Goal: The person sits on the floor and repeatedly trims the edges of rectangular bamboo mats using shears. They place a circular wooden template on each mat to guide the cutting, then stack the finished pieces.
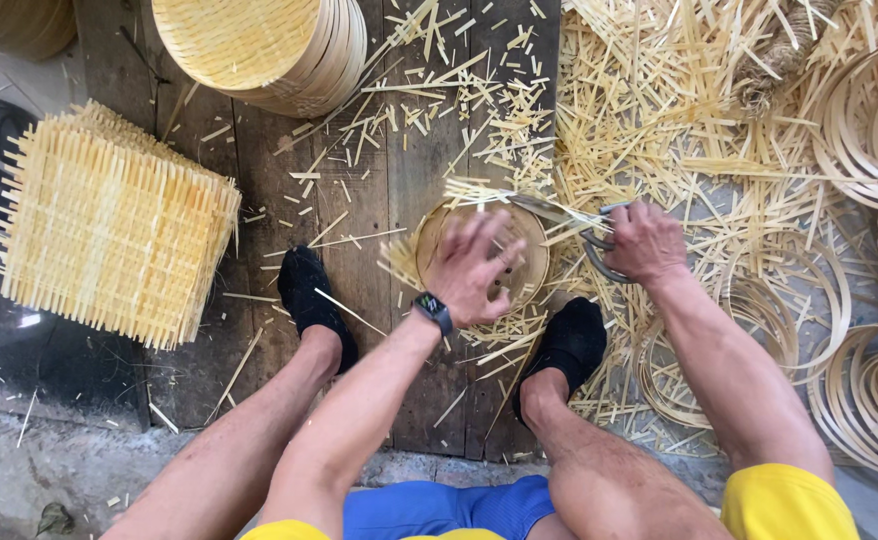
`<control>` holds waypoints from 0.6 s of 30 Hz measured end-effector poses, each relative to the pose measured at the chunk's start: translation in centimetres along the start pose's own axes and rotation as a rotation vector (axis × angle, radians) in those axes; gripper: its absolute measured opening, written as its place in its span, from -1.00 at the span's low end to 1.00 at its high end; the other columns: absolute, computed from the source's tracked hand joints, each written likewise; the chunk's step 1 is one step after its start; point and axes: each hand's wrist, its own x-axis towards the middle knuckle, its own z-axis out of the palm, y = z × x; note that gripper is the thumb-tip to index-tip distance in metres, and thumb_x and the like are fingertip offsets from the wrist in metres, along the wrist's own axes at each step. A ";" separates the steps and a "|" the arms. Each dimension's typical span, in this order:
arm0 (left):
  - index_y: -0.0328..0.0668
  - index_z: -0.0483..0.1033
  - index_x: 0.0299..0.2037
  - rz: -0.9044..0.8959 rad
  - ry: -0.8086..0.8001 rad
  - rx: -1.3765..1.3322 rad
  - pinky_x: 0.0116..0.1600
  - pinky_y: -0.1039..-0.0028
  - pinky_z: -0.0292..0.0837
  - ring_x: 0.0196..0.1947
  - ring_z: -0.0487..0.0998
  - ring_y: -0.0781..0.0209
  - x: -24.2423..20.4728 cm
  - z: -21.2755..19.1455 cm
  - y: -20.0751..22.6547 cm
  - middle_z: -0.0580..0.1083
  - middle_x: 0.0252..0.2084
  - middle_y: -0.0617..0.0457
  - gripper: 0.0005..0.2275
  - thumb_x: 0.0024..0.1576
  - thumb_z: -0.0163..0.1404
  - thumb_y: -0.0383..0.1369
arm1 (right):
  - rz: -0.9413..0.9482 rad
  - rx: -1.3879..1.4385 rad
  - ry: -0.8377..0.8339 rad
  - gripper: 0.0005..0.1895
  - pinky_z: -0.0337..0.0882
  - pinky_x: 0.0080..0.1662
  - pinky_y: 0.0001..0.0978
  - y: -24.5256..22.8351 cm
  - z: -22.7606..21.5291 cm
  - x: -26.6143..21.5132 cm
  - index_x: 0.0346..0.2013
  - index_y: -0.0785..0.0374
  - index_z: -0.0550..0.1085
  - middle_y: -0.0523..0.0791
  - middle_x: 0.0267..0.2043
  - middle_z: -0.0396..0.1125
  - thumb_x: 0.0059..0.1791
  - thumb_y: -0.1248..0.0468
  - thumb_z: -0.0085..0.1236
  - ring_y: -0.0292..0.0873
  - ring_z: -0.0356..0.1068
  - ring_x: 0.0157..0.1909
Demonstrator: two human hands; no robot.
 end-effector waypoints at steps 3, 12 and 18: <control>-0.12 0.04 0.41 -0.406 0.231 -0.101 0.36 -0.20 -0.02 0.33 0.13 -0.33 -0.6 1.0 1.9 0.15 0.34 -0.33 0.06 -0.34 0.34 -0.02 | -0.042 -0.059 0.113 -0.62 0.46 -0.23 -0.29 0.2 -0.4 0.0 -0.17 0.29 0.50 0.01 -0.28 0.39 -0.02 0.02 0.21 -0.10 0.41 -0.28; -0.04 0.09 0.39 -0.400 0.023 -0.238 0.36 0.01 0.16 0.24 0.20 -0.29 -0.4 0.6 0.6 0.20 0.22 -0.22 0.04 -0.40 0.39 -0.22 | 0.031 -0.001 -0.070 -0.63 0.45 -0.11 -0.22 -1.3 -0.6 1.1 -0.07 0.29 0.46 0.01 -0.18 0.36 0.09 0.02 0.16 -0.12 0.37 -0.19; 0.00 0.09 0.40 -0.226 -0.133 -0.227 0.42 0.02 0.18 0.26 0.20 -0.28 -0.2 0.0 -0.4 0.21 0.21 -0.18 0.08 -0.44 0.42 -0.21 | -0.013 0.032 0.236 -0.47 0.46 -0.32 -0.21 -0.2 1.7 -0.1 -0.30 0.35 0.49 0.05 -0.37 0.37 -0.20 -0.09 0.31 -0.04 0.39 -0.35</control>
